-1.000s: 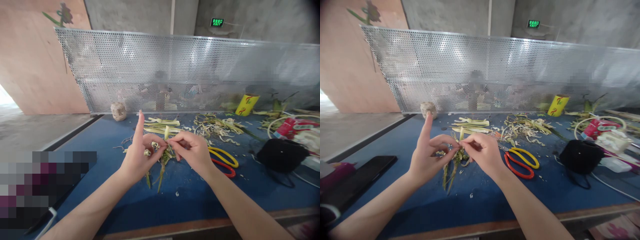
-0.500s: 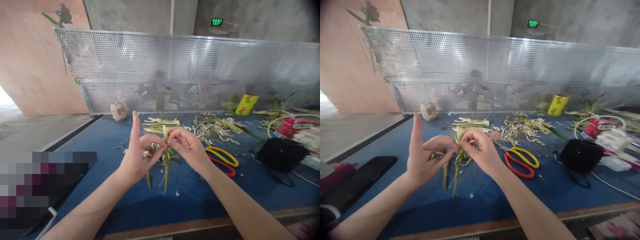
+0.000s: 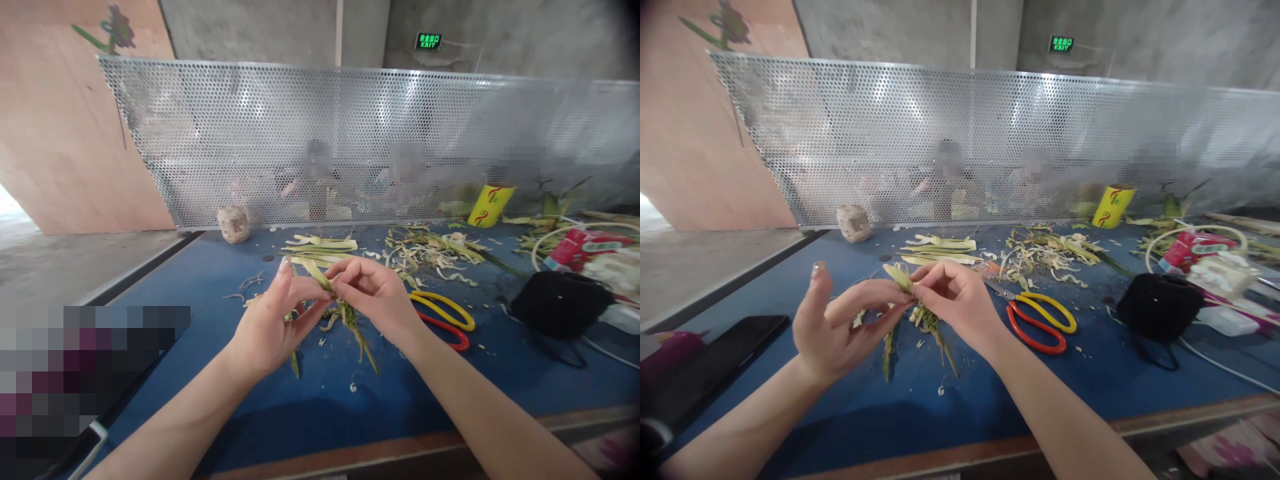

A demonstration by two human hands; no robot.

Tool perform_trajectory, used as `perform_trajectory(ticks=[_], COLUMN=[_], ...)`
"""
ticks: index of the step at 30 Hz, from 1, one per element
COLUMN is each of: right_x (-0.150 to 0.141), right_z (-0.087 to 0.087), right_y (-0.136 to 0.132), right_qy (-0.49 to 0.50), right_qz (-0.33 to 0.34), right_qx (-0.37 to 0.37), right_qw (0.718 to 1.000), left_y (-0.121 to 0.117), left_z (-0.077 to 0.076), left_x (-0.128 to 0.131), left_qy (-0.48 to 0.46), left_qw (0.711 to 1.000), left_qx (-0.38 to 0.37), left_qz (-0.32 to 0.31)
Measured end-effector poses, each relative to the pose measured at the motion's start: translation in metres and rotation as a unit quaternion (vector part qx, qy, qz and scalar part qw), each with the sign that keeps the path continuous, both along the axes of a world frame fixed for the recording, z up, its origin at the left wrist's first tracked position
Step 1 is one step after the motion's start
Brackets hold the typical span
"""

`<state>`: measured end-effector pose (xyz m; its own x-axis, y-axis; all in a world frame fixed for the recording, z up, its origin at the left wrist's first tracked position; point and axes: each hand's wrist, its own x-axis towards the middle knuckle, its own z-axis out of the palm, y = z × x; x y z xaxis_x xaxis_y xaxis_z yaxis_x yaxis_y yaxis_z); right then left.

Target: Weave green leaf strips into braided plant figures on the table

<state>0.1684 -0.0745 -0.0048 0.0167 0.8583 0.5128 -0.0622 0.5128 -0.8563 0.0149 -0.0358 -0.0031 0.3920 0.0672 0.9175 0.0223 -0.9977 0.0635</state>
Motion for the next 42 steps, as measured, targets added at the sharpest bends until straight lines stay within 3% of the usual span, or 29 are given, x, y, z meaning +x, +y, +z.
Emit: perform_trajectory(ticks=[4, 10, 18, 24, 32, 38, 42], right_x=[-0.001, -0.002, -0.001, 0.001, 0.001, 0.001, 0.001], right_z=[0.000, 0.002, -0.002, -0.003, 0.001, 0.004, 0.001], right_y=[0.000, -0.001, 0.002, 0.002, -0.002, -0.004, -0.004], right_qy=[0.004, 0.005, 0.037, 0.038, -0.001, -0.026, -0.028], right_qz=[0.004, -0.003, 0.018, 0.037, 0.026, -0.006, -0.007], right_qx=[0.007, 0.012, -0.007, 0.002, 0.038, 0.041, 0.038], right_qw=[1.000, 1.000, 0.999, 0.999, 0.999, 0.999, 0.999], left_y=[0.001, 0.003, -0.003, -0.003, -0.003, -0.013, -0.011], left_z=[-0.001, -0.004, -0.001, 0.003, 0.003, 0.002, 0.002], left_x=[-0.003, -0.014, -0.008, -0.009, -0.004, -0.003, -0.001], left_qy=[-0.001, 0.096, 0.055, 0.067, -0.032, -0.065, -0.074], left_qw=[1.000, 0.994, 0.997, 0.997, 0.999, 0.990, 0.987], left_qx=[-0.002, -0.047, -0.022, -0.024, 0.000, -0.120, -0.143], left_qz=[0.002, 0.010, 0.058, 0.042, 0.012, 0.037, 0.023])
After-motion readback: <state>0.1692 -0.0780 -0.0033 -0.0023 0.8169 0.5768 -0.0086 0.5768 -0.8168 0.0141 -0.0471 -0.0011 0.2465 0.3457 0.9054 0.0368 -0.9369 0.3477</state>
